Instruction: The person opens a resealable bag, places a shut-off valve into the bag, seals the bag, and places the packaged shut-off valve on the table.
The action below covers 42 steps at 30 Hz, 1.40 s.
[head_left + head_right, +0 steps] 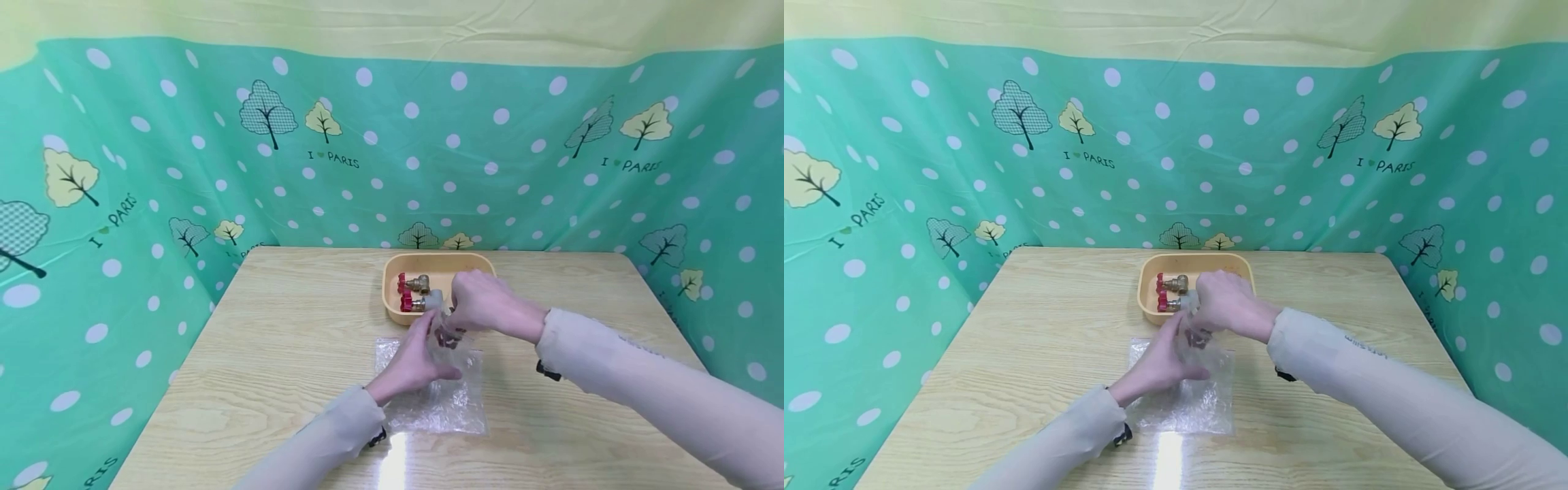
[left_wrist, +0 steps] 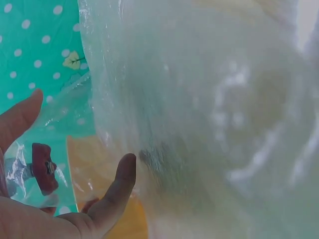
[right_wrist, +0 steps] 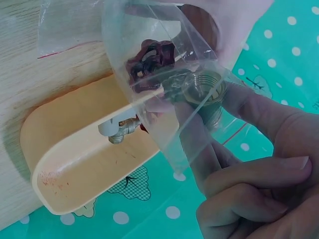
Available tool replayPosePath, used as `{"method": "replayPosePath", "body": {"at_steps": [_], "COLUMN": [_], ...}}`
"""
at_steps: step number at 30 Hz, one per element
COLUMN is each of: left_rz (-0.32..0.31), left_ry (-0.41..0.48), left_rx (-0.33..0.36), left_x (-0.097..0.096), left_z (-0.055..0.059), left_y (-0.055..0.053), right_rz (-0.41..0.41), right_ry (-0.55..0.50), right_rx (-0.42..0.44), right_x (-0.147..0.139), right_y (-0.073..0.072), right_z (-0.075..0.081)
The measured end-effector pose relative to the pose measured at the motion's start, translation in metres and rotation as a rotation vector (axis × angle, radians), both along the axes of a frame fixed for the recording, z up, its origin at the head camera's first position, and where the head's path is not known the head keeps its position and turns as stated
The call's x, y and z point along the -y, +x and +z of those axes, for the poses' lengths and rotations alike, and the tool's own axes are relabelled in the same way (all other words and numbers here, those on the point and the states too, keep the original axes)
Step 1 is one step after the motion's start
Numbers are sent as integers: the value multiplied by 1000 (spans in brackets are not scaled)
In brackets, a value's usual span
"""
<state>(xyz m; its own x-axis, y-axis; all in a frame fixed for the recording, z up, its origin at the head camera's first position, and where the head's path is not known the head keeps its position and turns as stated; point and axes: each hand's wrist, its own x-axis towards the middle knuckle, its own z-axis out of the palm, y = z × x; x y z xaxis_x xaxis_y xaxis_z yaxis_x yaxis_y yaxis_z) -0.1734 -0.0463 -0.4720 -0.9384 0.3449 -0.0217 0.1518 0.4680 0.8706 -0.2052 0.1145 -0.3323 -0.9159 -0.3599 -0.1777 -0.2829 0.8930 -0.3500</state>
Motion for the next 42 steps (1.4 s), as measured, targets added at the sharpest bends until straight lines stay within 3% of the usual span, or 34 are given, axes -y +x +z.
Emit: {"method": "replayPosePath", "body": {"at_steps": [13,26,42], "left_rz": [-2,-14,-7], "left_ry": [52,62,22], "left_rx": [-28,-88,-52], "left_x": [-5,-8,-11], "left_z": [-3,-4,-9], "left_y": [-4,-4,-2], "right_rz": [-19,14,-22], "right_ry": [32,83,103], "right_rx": [50,17,39], "right_x": [4,8,10], "right_y": [-4,-4,-4], "right_z": [-14,-28,-42]}}
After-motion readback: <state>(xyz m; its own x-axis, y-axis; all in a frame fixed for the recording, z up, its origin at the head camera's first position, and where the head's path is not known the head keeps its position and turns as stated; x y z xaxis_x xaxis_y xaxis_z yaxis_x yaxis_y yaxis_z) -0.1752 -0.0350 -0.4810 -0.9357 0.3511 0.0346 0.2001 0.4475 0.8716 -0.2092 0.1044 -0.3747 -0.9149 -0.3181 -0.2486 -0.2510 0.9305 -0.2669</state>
